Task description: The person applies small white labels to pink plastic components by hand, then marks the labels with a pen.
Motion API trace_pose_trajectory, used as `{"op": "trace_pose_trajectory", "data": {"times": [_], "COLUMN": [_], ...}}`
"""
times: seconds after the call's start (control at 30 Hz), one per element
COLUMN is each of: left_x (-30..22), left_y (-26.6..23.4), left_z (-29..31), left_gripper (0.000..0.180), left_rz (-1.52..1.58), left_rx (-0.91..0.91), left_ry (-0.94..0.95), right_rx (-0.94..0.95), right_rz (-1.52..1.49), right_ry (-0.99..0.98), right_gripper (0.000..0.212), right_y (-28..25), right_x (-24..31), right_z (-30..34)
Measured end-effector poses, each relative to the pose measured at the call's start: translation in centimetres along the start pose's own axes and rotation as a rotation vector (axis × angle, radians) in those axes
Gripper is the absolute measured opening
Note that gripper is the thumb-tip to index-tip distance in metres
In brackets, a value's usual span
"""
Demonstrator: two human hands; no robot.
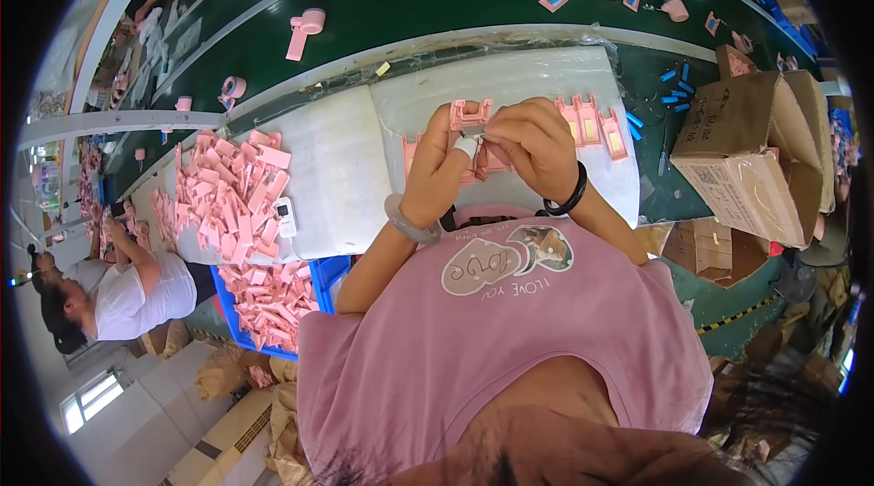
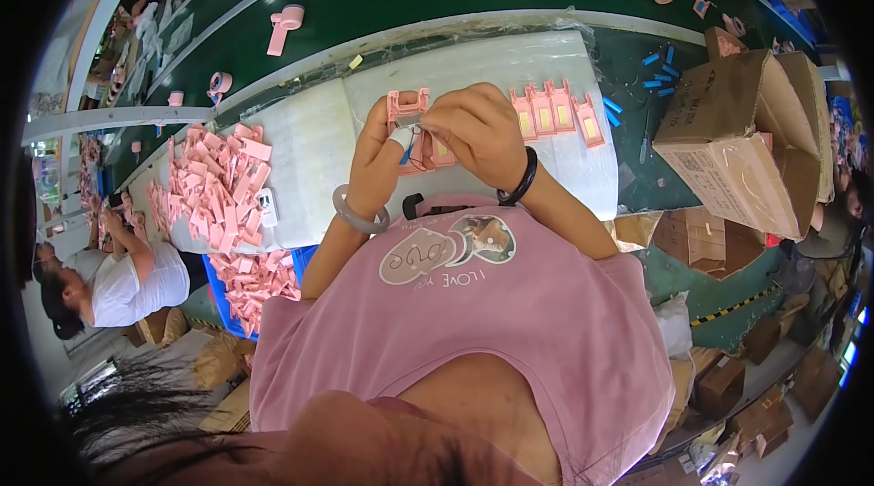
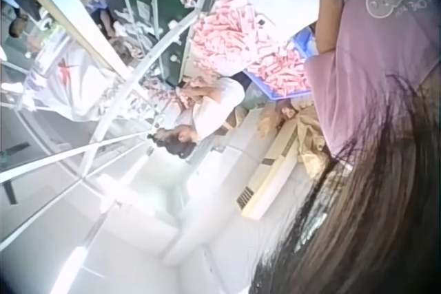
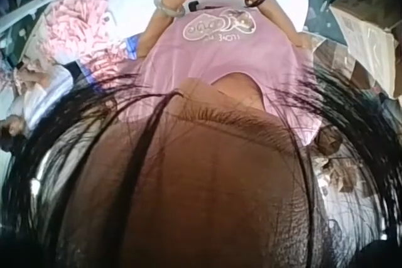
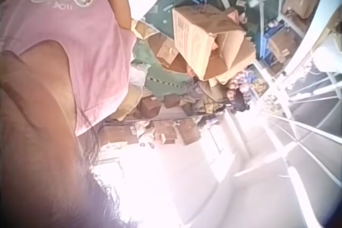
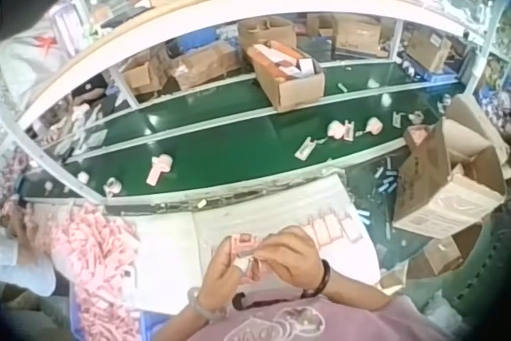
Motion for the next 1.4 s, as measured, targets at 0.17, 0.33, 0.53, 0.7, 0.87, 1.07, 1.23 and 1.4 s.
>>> {"op": "trace_pose_trajectory", "data": {"times": [0.17,0.33,0.53,0.7,0.87,1.07,1.23,1.4], "left_x": [-0.3,-0.1,-0.5,-0.7,-0.7,0.2,-0.3,0.6], "left_y": [0.1,0.3,0.6,0.9,0.9,0.4,0.7,0.9], "left_z": [0.1,0.3,0.4,0.4,0.2,0.4,0.3,0.9], "left_gripper": [0.056,0.058,0.056,0.053,0.053,0.046,0.03,0.032], "left_rz": [-0.119,-0.049,-0.175,-0.046,-0.128,-0.209,-0.178,-0.181], "left_rx": [-0.021,0.015,-0.005,0.019,-0.006,-0.007,-0.02,-0.052], "left_ry": [0.069,0.013,0.133,0.004,0.031,0.039,0.243,0.129], "right_rx": [0.0,-0.033,-0.021,-0.032,-0.039,-0.093,-0.089,-0.087], "right_rz": [-0.003,-0.024,-0.094,-0.141,-0.151,-0.134,-0.141,-0.123], "right_ry": [-0.002,-0.022,-0.014,0.028,0.043,0.128,0.107,0.071], "right_gripper": [0.024,0.025,0.026,0.026,0.025,0.022,0.021,0.022], "right_y": [0.0,-0.1,-0.1,-0.1,0.0,0.4,0.4,0.5], "right_x": [0.0,-0.3,-0.8,-0.9,-1.3,-0.8,-0.5,-0.3], "right_z": [0.1,0.3,0.7,0.9,1.2,1.2,1.0,1.1]}}
Point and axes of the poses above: each hand's wrist, its own z-axis away from the middle knuckle, its own y-axis out of the palm, x = y × z, the point moved 3 cm from there along -z, towards the middle knuckle, and after that the axes turned 8 degrees about -z, right-handed, at the moved point
